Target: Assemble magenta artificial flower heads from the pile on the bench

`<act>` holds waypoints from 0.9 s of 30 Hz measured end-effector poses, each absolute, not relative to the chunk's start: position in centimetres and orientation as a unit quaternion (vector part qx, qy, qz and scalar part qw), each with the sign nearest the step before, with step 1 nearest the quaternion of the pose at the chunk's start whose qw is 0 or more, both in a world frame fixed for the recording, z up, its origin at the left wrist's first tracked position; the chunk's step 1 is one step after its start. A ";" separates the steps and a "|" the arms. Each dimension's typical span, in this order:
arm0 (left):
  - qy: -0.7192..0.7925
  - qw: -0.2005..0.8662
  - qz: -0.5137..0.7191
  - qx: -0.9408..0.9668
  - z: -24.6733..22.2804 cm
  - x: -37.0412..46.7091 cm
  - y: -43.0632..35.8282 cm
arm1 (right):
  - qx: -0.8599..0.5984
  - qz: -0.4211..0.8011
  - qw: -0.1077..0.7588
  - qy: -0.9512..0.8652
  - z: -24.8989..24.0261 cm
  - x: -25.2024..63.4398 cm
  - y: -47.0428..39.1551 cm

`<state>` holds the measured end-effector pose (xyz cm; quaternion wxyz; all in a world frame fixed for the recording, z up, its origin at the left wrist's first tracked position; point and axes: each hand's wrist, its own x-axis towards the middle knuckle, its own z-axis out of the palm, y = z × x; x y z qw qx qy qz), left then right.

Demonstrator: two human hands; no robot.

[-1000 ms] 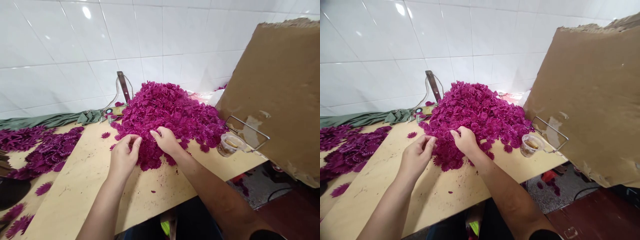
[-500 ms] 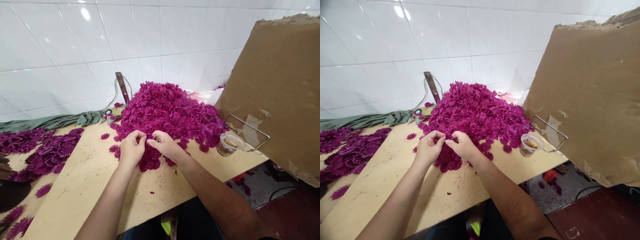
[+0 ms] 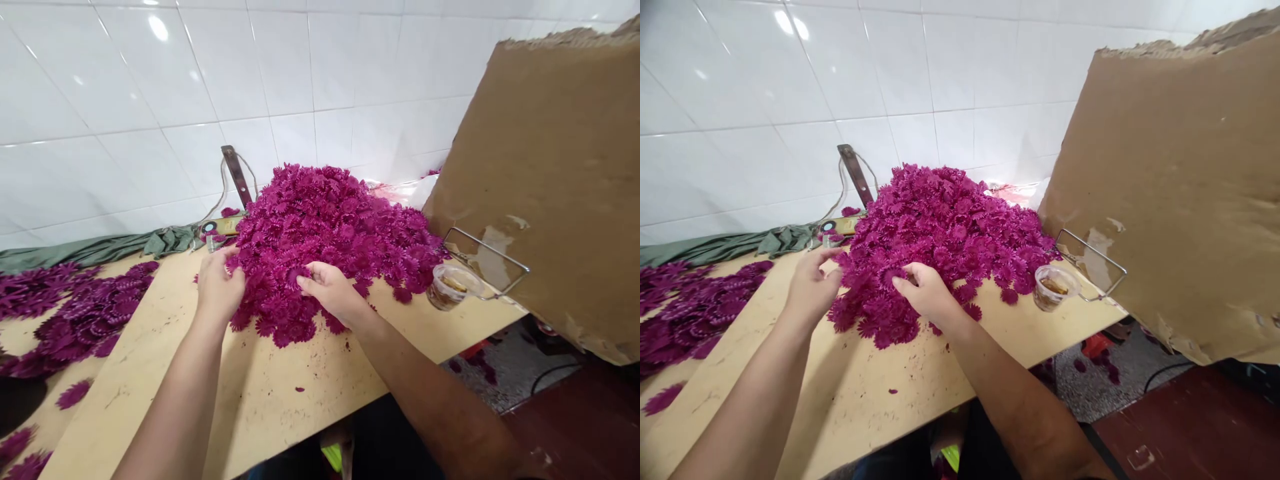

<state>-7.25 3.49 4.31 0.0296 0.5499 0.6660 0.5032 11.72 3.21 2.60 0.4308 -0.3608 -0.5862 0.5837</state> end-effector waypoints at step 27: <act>0.539 0.343 0.667 0.384 4.0 -1.2 3.8 | -0.324 0.551 0.493 -0.590 1.9 10.3 3.5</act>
